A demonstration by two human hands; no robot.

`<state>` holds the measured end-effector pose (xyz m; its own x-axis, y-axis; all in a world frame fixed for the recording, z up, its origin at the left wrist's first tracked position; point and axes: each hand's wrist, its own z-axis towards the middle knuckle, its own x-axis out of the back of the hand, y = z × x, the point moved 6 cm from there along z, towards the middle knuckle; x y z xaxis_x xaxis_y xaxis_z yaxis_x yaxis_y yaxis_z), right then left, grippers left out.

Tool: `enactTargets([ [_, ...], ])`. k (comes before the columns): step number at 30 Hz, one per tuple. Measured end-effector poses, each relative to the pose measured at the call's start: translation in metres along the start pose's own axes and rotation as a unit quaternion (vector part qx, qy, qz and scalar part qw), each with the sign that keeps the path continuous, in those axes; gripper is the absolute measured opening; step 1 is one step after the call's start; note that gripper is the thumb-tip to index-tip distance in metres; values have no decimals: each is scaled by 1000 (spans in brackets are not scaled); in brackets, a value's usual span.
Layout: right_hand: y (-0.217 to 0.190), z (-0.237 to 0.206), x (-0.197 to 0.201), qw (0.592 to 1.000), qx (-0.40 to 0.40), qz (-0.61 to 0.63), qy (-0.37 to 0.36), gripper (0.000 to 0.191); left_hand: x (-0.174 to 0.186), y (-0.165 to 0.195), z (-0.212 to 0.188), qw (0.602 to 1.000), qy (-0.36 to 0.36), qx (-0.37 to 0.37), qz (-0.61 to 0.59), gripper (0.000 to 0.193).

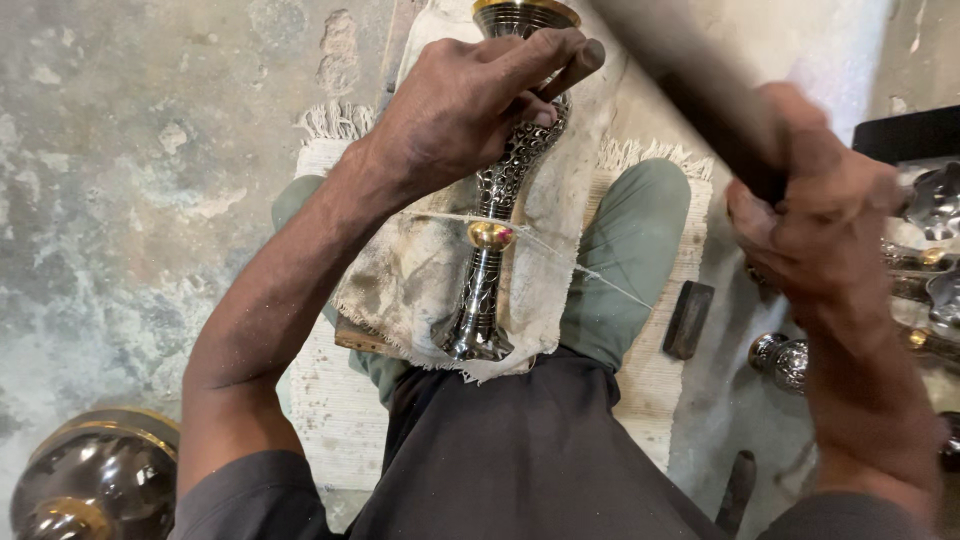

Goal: The person sits on the floor with an ornate metal vase held on a cloth pad on their lap and engraves decorative patterns into its surface, holding a small chisel against the metal and striking it with a wooden mallet, repositioning the chisel repeatedly to work different areas of the pattern.

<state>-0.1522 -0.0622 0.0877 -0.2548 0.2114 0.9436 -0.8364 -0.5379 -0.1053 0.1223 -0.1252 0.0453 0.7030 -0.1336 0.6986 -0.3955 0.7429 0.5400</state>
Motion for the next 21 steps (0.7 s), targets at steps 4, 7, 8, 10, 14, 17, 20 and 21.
enactTargets([
  [4,4,1,7,990,-50,121,56,37,-2,-4,-1,999,20,12,-26,51],
  [7,8,4,6,955,-102,266,78,46,1,-2,-2,999,36,7,0,57],
  [8,4,5,7,971,-82,215,66,45,2,-1,-1,999,37,5,0,56],
  [10,0,6,11,992,-43,110,44,44,4,-3,2,999,24,25,4,54],
  [14,0,1,12,997,-38,63,30,39,10,0,9,999,12,26,13,52],
  [17,6,0,5,979,-99,169,60,37,17,6,12,1000,26,-5,15,57],
  [20,4,4,-1,930,-108,340,92,34,19,6,13,999,28,11,-10,55],
  [21,3,7,2,944,-83,306,86,32,19,5,13,999,27,25,-22,54],
])
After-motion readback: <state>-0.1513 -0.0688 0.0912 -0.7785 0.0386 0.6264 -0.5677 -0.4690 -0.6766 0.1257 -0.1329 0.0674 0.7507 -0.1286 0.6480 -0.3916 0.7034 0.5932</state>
